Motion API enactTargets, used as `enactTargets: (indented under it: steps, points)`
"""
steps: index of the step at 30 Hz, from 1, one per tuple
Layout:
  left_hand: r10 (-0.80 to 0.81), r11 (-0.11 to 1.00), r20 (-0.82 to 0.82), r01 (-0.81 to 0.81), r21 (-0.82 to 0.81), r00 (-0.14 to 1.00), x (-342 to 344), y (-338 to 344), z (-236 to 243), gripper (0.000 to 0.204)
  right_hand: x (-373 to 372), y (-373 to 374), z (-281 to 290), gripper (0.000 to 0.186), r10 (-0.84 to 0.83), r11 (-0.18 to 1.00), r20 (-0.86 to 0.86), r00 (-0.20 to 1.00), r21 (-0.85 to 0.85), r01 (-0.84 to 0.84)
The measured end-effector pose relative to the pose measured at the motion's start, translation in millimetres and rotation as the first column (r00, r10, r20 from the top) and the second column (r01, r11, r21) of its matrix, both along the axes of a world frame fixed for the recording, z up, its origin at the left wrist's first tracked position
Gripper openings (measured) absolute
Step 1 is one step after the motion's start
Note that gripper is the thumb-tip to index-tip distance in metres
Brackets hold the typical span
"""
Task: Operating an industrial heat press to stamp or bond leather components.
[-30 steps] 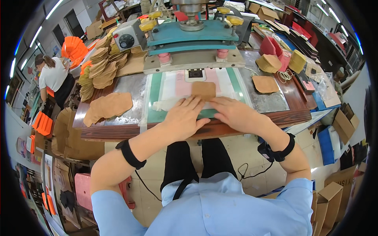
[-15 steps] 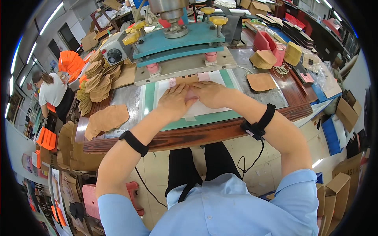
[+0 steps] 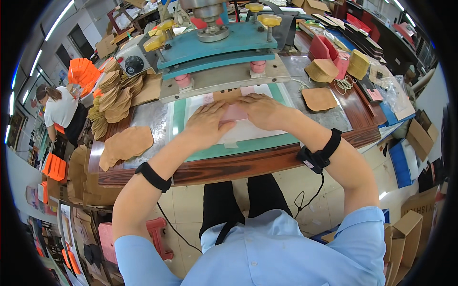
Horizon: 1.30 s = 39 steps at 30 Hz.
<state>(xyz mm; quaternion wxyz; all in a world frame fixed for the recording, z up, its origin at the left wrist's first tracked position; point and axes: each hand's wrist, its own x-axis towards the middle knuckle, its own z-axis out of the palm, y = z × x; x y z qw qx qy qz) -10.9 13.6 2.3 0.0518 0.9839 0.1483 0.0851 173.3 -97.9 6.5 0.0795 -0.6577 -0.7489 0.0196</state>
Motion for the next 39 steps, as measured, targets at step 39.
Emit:
enactTargets:
  steps: [39]
  points:
    - [-0.004,0.98,0.144,-0.025,0.198,0.99,-6,9,-3,0.042,4,10,-7,0.037,-0.047,0.991,-0.017,0.999,0.125,0.049]
